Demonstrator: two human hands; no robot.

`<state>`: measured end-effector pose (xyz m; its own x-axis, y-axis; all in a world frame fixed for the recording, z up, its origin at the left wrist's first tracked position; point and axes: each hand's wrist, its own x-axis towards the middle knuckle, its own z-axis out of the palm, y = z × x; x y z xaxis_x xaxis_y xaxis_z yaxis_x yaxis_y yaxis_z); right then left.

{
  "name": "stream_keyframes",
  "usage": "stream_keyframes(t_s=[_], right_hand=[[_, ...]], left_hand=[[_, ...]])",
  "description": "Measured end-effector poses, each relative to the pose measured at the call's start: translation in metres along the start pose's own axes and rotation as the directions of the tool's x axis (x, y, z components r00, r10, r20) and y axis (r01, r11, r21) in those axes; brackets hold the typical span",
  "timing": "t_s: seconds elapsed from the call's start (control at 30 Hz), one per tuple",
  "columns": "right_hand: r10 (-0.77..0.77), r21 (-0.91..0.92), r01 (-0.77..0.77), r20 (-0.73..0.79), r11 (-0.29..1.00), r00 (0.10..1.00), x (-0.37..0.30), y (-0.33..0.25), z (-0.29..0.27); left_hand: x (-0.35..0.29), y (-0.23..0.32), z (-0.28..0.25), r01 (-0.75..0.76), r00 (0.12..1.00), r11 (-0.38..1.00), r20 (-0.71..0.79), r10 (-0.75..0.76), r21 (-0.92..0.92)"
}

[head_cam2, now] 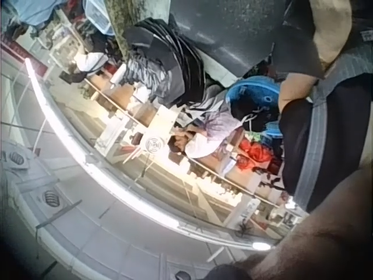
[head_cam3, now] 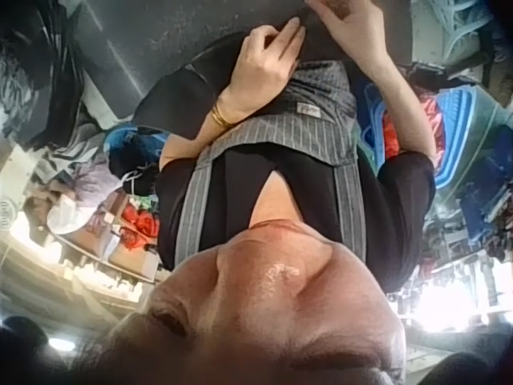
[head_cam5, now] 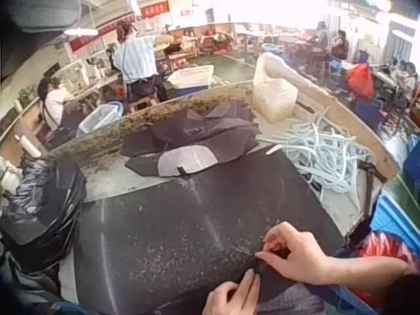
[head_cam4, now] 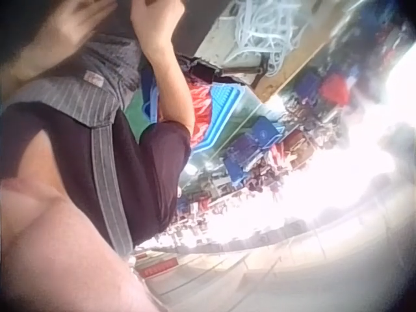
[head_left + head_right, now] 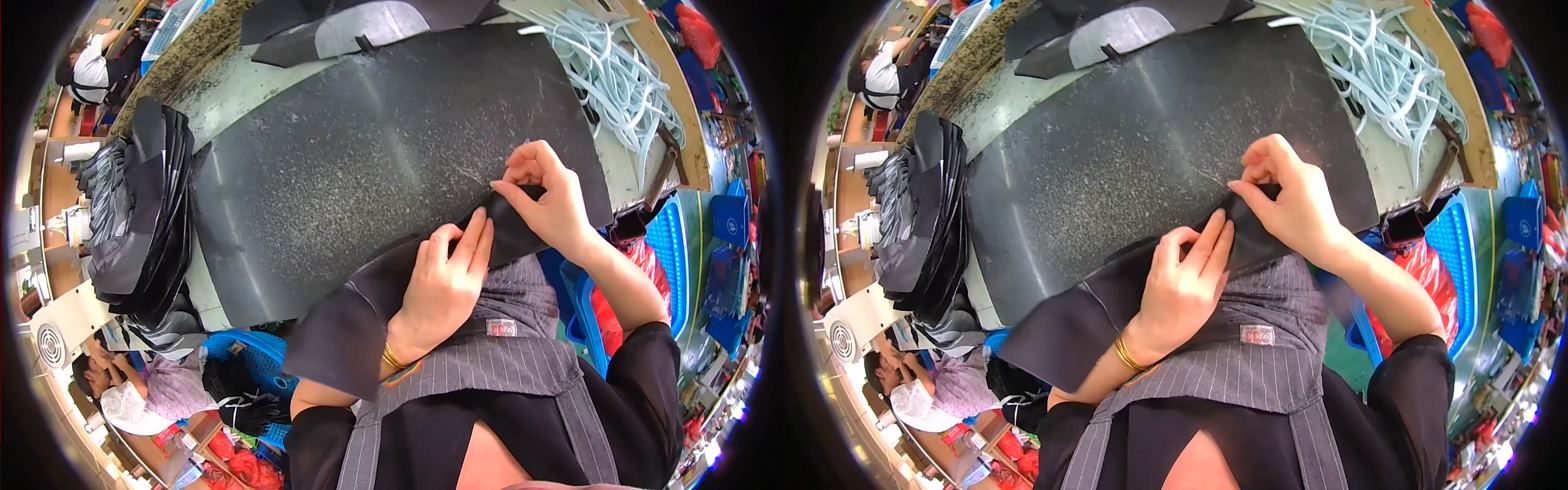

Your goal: Assembling shoe upper parts by applying reinforcement strips and folding edges at a factory workbench.

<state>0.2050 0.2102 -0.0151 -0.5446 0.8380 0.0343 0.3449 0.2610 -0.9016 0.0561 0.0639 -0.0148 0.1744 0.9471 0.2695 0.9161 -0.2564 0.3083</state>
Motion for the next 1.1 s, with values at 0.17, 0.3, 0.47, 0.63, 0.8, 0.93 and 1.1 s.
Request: stream_keyframes(t_s=[0.17, 0.3, 0.47, 0.63, 0.8, 0.93, 1.1], right_hand=[[-0.161, -0.245, 0.170, 0.057, 0.955, 0.985, 0.003, -0.009, -0.003], [-0.432, -0.639, 0.331, -0.002, 0.694, 0.902, 0.008, -0.001, -0.017], [-0.472, -0.284, 0.655, 0.504, 0.700, 0.723, -0.038, -0.010, -0.004], [-0.385, -0.417, 0.730, 0.648, 0.541, 0.656, -0.044, -0.022, -0.003], [-0.553, -0.090, 0.698, 0.541, 0.711, 0.633, -0.026, -0.072, 0.050], [-0.467, -0.075, 0.653, 0.639, 0.753, 0.611, -0.026, -0.078, 0.081], [-0.462, -0.416, 0.744, 0.595, 0.522, 0.657, -0.044, -0.090, 0.114]], left_hand=[[0.014, 0.004, -0.004, 0.010, 0.998, 1.000, 0.059, -0.012, 0.026], [0.026, 0.013, 0.005, 0.098, 0.991, 0.979, 0.077, -0.113, 0.178], [-0.010, 0.002, -0.012, -0.045, 0.998, 0.999, -0.035, 0.046, 0.020], [-0.057, -0.017, -0.051, -0.138, 0.990, 0.976, 0.064, 0.129, 0.168], [-0.065, -0.024, -0.046, 0.064, 0.998, 0.974, 0.011, -0.063, -0.219], [-0.088, -0.039, -0.095, 0.009, 0.986, 0.987, 0.160, -0.035, 0.158], [-0.098, -0.104, -0.150, 0.439, 0.870, 0.884, 0.321, -0.375, -0.159]])
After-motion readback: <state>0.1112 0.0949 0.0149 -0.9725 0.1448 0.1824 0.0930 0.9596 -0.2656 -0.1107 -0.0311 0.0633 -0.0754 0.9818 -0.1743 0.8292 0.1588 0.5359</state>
